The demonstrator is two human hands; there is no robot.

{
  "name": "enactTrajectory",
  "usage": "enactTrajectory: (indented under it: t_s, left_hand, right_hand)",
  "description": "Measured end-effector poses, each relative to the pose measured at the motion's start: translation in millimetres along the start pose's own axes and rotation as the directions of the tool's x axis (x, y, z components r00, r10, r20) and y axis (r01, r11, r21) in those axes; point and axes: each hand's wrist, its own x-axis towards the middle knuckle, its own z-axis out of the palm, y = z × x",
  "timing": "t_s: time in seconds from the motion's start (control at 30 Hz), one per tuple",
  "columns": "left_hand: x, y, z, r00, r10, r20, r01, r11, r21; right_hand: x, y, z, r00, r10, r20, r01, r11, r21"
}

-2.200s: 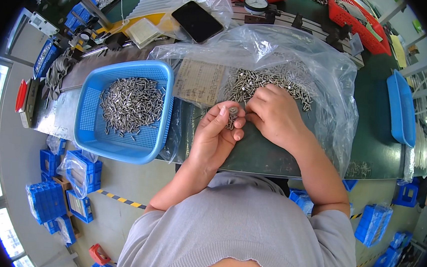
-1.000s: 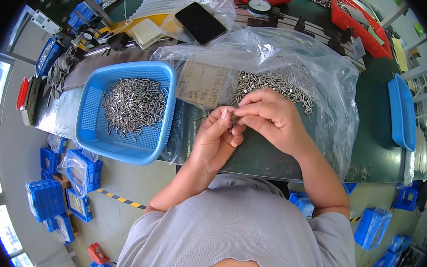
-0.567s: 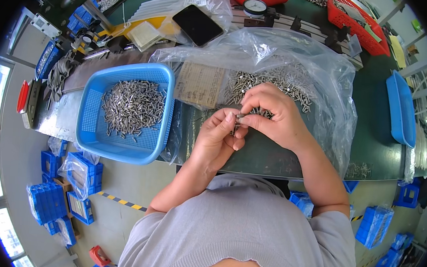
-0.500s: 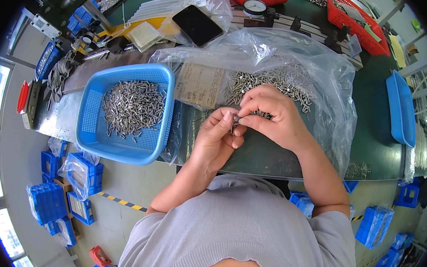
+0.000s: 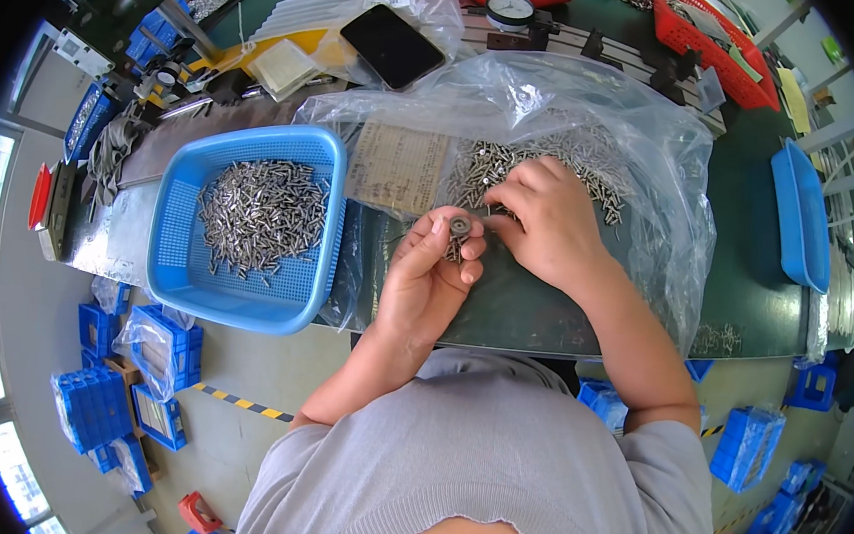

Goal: Assembling small metal components by manually inserting pins into circular parts at a workstation.

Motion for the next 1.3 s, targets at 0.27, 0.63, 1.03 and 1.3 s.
enactTrajectory:
  t_s: [0.27, 0.63, 1.03, 1.3]
  left_hand:
    - [-0.4, 0.1, -0.6, 1.0, -0.006, -0.003, 0.006, 1.0, 0.001]
    - [-1.1, 0.1, 1.8, 1.0, -0.018, -0.006, 0.019, 0.998, 0.055]
    - [-2.3, -1.7, 2.9, 0.999, -0.036, -0.005, 0.036, 0.997, 0.069]
    - [-2.7, -1.7, 3.3, 0.999, -0.031, -0.011, 0.032, 0.997, 0.068]
  right_hand:
    - [-3.5, -3.4, 3.1, 0.997, 0.008, 0.076, -0.008, 1.0, -0.001]
    - [-1.6, -12.3, -12.8, 0.957, 0.272, 0.097, -0.269, 0.717, 0.643]
    - [-1.5, -16.1, -10.5, 0.988, 0.138, 0.063, -0.141, 0.682, 0.718]
    - [-0.9, -17.1, -8.6, 0.992, 0.124, 0.025, -0.108, 0.726, 0.679]
